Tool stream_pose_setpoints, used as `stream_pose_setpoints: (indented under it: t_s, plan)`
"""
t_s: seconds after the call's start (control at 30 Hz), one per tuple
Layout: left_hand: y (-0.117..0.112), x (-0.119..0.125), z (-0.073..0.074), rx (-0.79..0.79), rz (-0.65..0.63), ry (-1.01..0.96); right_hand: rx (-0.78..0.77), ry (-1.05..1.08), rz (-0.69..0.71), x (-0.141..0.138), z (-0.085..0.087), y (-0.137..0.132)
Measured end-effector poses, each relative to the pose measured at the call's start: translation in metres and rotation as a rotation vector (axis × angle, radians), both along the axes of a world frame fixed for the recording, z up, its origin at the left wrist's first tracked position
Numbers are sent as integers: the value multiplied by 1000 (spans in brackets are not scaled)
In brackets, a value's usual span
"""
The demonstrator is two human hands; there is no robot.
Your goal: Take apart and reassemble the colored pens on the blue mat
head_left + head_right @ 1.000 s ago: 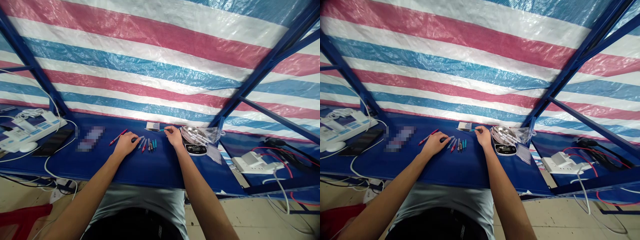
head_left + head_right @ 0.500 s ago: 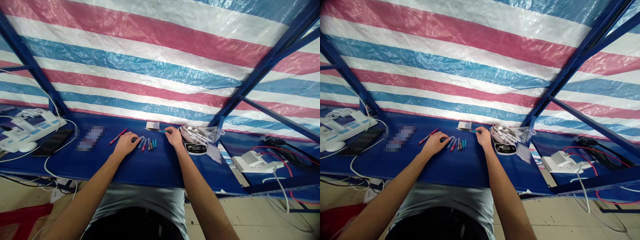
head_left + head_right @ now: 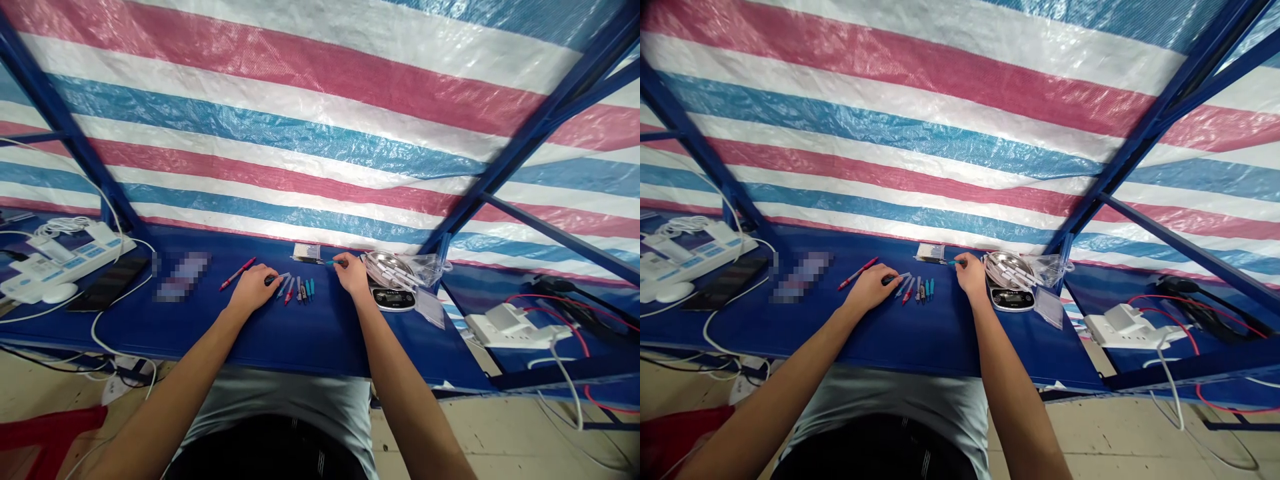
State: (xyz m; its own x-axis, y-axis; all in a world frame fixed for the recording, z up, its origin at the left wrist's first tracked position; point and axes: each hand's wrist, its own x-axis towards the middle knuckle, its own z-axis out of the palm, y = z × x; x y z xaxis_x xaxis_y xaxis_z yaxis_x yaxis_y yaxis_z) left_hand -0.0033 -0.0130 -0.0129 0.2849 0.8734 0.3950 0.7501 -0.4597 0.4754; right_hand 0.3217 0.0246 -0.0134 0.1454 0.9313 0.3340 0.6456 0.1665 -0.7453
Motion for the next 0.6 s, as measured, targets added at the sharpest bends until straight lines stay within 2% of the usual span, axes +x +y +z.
stream_pose_setpoints:
  t_s: [0.13, 0.23, 0.33, 0.5, 0.6]
  plan:
    - [0, 0, -1, -8, 24, 12, -43, -125, -42, -2, 3, -4]
    - [0, 1, -1, -5, 39, 25, -149, -208, -22, -4, 8, -10]
    - [-2, 3, 1, -4, -1, 31, -244, -252, 135, -8, 12, -19]
    - [-7, 8, 6, -57, -108, -20, -302, -234, 464, -19, 21, -32]
    - [-10, 10, 9, -104, -129, -58, -298, -191, 565, -25, 25, -36]
